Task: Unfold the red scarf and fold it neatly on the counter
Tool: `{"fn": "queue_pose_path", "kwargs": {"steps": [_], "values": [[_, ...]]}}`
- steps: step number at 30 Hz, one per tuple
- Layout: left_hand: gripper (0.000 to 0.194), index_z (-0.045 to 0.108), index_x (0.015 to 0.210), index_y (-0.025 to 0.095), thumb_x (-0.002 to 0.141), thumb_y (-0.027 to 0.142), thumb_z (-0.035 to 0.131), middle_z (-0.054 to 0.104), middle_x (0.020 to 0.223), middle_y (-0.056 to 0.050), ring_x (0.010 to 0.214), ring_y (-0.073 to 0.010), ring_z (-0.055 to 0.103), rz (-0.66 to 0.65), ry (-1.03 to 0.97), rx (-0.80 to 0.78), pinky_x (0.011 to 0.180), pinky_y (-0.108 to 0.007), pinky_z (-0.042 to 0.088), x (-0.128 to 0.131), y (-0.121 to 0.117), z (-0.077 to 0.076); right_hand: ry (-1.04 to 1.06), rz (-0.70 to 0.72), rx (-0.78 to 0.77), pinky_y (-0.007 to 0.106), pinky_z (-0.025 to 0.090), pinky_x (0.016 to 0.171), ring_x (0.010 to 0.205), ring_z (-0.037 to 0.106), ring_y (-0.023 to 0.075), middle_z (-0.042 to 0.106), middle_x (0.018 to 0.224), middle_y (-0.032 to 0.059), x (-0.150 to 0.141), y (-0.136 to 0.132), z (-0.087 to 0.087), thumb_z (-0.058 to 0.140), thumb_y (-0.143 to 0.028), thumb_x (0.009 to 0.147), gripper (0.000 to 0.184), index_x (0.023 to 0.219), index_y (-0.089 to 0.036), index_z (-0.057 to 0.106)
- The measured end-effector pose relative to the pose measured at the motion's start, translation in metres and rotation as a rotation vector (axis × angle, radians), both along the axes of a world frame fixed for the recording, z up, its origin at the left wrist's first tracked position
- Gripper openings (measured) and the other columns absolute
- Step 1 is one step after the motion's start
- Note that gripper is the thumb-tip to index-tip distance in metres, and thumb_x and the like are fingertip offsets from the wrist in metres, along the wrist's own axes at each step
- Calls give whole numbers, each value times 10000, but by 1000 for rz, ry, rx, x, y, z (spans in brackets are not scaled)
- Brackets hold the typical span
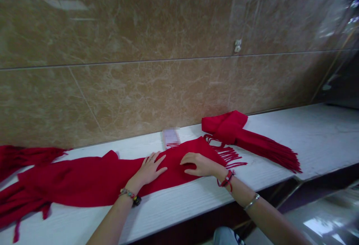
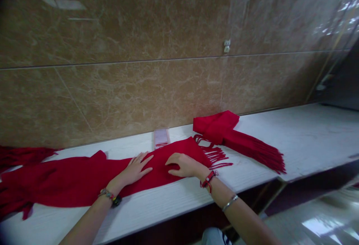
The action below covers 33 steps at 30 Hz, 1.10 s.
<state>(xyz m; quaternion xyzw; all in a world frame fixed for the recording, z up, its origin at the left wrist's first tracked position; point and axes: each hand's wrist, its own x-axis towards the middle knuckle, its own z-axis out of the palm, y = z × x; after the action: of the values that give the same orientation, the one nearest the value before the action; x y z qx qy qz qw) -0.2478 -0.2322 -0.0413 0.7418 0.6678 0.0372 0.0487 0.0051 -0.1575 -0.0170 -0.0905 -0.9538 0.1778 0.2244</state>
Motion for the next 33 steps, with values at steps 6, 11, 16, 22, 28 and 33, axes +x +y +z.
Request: {"fn": "queue_pose_path", "kwargs": {"steps": [6,11,16,22,28,33], "values": [[514,371,1298,294,846,533,323,318,1391,-89,1275,-319,240,206,60,25,991,-492,221,-18,-3,9,-106,75,-3,321,381,930,1050,504,184,590,1095,83,-4,-6,1,617,-332,736,378,1082,-181,593],[386,505,1174,165,874,348,344,558,1137,-115,1048,-214,505,187,20,157,907,-319,365,-37,2,17,-107,52,20,309,385,928,1044,506,180,579,1101,82,0,-14,2,620,-314,732,352,1058,-181,609],[289,612,921,148,825,343,421,631,932,-94,885,-213,565,121,-51,176,814,-284,406,-53,8,20,-51,-7,68,283,439,852,950,547,162,608,1010,80,12,-25,-9,548,-210,765,282,1037,-168,613],[297,580,841,171,841,379,368,644,834,-60,770,-194,576,135,-170,265,707,-270,416,-53,6,24,59,-86,112,289,469,793,869,573,156,641,910,70,23,-34,-22,432,-114,808,252,959,-170,626],[255,566,913,158,854,303,365,615,873,-71,801,-194,567,96,-123,305,751,-295,421,-50,3,23,136,-176,132,317,476,806,889,568,172,641,893,81,25,-34,-32,465,-175,835,191,929,-164,631],[226,563,988,153,829,254,439,544,992,-97,877,-201,535,0,-30,477,809,-328,417,-23,-11,32,194,-170,83,326,466,848,969,535,178,607,965,85,23,-35,-36,529,-122,756,257,992,-173,615]]}}
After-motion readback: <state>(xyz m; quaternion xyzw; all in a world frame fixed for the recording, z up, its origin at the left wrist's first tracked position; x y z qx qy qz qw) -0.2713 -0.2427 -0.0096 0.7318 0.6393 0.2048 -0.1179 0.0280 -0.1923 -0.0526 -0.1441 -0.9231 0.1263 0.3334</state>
